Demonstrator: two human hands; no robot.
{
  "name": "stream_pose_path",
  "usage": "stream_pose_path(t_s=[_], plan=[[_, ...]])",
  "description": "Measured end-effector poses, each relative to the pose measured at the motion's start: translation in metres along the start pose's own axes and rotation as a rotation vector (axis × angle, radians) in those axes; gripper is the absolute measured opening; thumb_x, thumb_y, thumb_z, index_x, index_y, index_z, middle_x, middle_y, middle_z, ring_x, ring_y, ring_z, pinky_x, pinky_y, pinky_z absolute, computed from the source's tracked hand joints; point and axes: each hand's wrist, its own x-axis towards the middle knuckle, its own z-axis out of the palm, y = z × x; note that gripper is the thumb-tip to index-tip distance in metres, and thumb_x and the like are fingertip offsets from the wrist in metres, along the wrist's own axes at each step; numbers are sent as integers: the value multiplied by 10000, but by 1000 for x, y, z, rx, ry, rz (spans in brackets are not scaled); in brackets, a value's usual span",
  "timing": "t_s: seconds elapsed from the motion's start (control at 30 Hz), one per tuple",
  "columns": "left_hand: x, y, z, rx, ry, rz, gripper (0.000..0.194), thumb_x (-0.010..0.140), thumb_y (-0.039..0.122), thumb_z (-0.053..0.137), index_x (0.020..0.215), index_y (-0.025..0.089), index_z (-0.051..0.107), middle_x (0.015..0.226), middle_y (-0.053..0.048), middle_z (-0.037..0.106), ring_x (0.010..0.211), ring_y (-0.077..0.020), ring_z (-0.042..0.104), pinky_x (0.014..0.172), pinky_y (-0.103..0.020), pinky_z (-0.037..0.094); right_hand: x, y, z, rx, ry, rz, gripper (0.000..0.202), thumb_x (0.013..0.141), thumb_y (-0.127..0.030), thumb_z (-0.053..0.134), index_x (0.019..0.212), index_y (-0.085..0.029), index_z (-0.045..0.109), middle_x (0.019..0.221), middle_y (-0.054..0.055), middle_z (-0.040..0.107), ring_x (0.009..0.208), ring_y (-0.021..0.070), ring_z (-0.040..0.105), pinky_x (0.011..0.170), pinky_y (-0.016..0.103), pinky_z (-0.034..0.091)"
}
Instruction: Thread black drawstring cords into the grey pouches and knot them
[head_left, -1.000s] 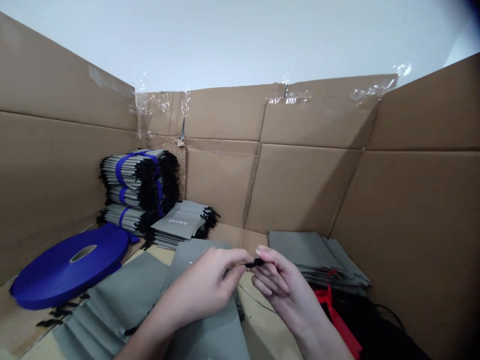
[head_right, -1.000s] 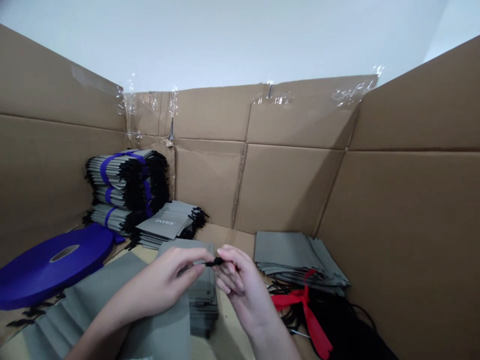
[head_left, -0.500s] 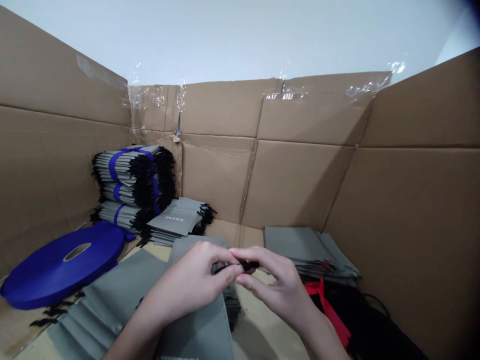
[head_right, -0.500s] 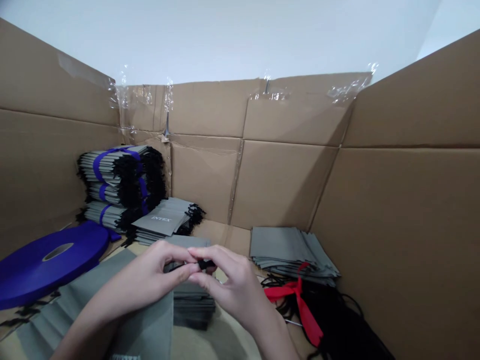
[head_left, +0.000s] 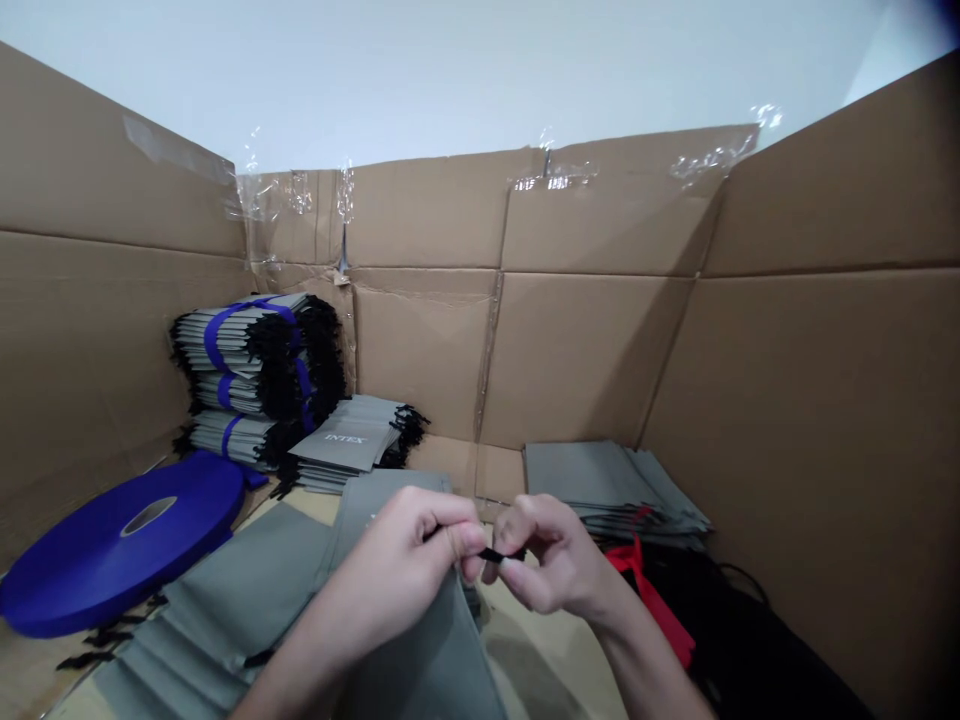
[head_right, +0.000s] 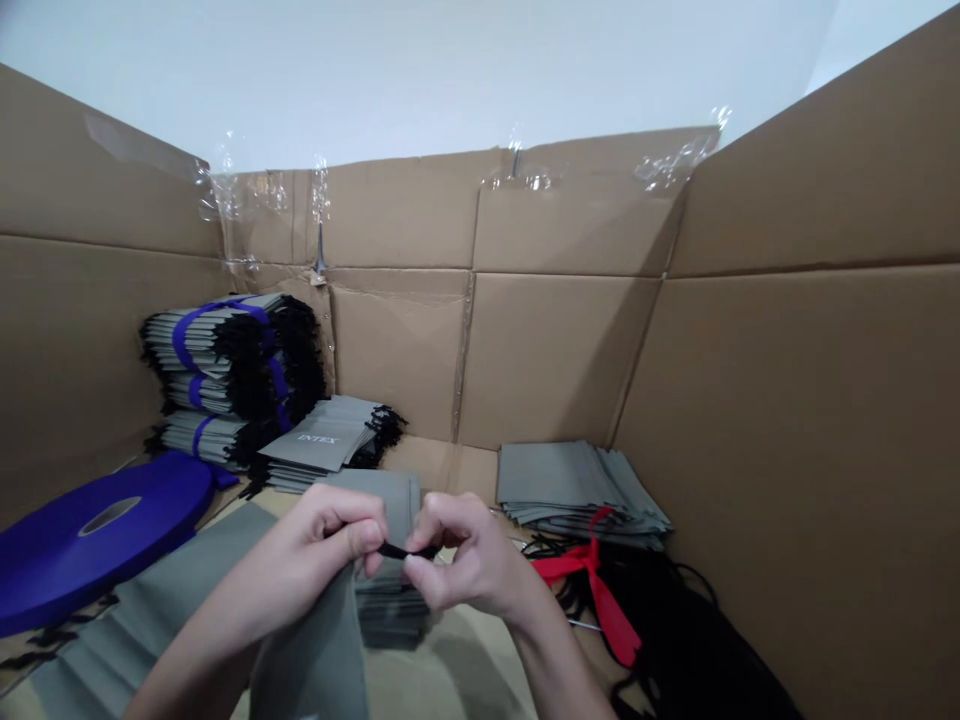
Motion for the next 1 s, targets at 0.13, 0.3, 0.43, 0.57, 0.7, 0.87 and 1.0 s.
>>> stream_pose_path(t_s=[0.13, 0.3, 0.43, 0.57, 0.7, 0.87, 1.0], plan=[[0, -1, -1, -8, 45, -10, 333, 824, 322, 451, 554, 146, 536, 505, 44, 413, 508, -93, 350, 511, -207, 263, 2, -7, -5, -60, 24, 36, 47, 712, -207, 652, 698, -201, 607, 553, -35, 536, 469, 89, 464, 450, 204, 348], [3, -2, -1, 136, 89, -27, 220, 797, 309, 538, 663, 151, 611, 573, 38, 493, 575, -105, 410, 544, -203, 288, 5, -19, -15, 61, 12, 179, 233, 802, -403, 596, 914, -199, 613, 583, -24, 545, 478, 109, 517, 461, 213, 390], [6, -5, 1, 248, 172, 3, 230, 825, 295, 507, 678, 151, 610, 611, 25, 541, 610, -120, 442, 572, -208, 307, 5, -25, -11, -37, 69, 185, 473, 885, -563, 312, 942, -179, 583, 629, 9, 546, 553, 128, 498, 520, 233, 377], [8, -9, 5, 308, 174, 30, 245, 837, 292, 491, 672, 153, 608, 595, 25, 539, 587, -121, 431, 553, -210, 298, 7, -31, 2, -244, 121, 249, 387, 865, -506, 447, 656, -184, 491, 534, -44, 383, 498, 93, 330, 459, 225, 213], [8, -11, 5, 287, 140, 73, 256, 845, 277, 474, 674, 151, 618, 602, 18, 542, 597, -127, 440, 563, -213, 305, 13, -34, 11, 10, 83, 308, 445, 867, -466, 467, 539, -189, 349, 531, -61, 237, 482, 79, 197, 443, 243, 139], [12, -13, -1, 185, 95, 52, 251, 825, 265, 486, 636, 137, 591, 571, 27, 487, 591, -117, 420, 559, -210, 297, 16, -32, 17, 578, 137, 472, 466, 773, -461, 596, 504, -197, 322, 454, -101, 175, 423, 54, 97, 411, 237, 86], [16, -15, 0, 98, 98, 38, 283, 819, 308, 478, 596, 141, 530, 512, 48, 384, 520, -96, 350, 501, -207, 256, 16, -30, 20, 863, 283, 554, 516, 721, -405, 655, 467, -205, 253, 371, -131, 137, 362, 30, 52, 386, 226, 89]])
